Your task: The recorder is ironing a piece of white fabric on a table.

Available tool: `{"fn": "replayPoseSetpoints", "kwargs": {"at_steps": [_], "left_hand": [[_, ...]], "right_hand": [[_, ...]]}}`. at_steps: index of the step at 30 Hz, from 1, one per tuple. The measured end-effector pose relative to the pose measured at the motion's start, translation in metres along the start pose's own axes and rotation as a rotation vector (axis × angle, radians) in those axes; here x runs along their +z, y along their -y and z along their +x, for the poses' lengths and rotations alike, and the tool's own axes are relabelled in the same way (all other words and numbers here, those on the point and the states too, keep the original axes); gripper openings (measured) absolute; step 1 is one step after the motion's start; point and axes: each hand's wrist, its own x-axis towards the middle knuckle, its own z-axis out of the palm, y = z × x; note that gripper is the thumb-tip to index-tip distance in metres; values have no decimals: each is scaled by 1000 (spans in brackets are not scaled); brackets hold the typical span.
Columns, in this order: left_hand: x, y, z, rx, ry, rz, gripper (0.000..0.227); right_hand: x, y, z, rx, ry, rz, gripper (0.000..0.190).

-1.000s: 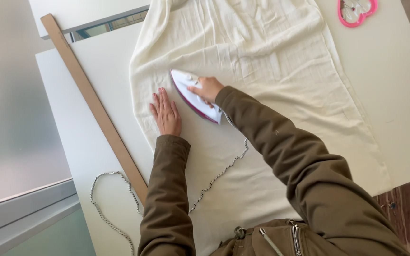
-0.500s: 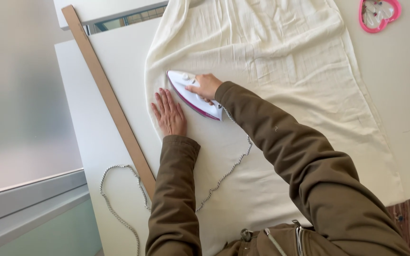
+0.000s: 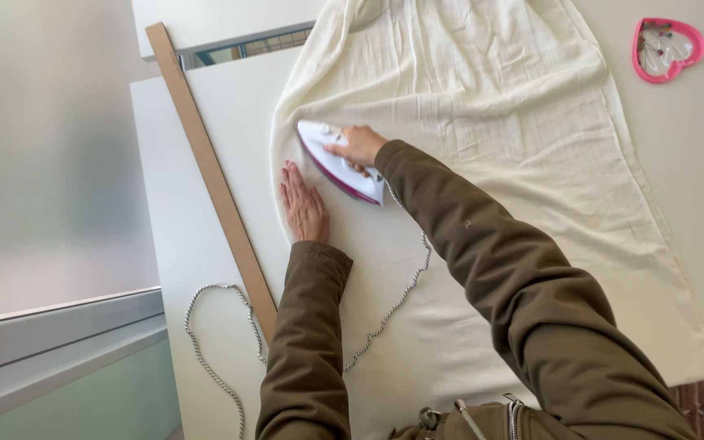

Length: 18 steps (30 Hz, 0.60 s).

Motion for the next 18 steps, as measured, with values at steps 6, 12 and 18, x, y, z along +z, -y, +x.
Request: {"fn": "replayPoseSetpoints", "kwargs": {"at_steps": [6,12,18], "left_hand": [[-45,-8,-9,-157,-63,-511,71],[-50,19,-56,-186,-148,-319,79],[-58,31,-81,-467,87,-57,61]], "right_hand": [[18,7,-1,-15,-84,26,50],[32,24,-23,-73,67,-106,47],[56,2,3,-34,89,-43,47]]}}
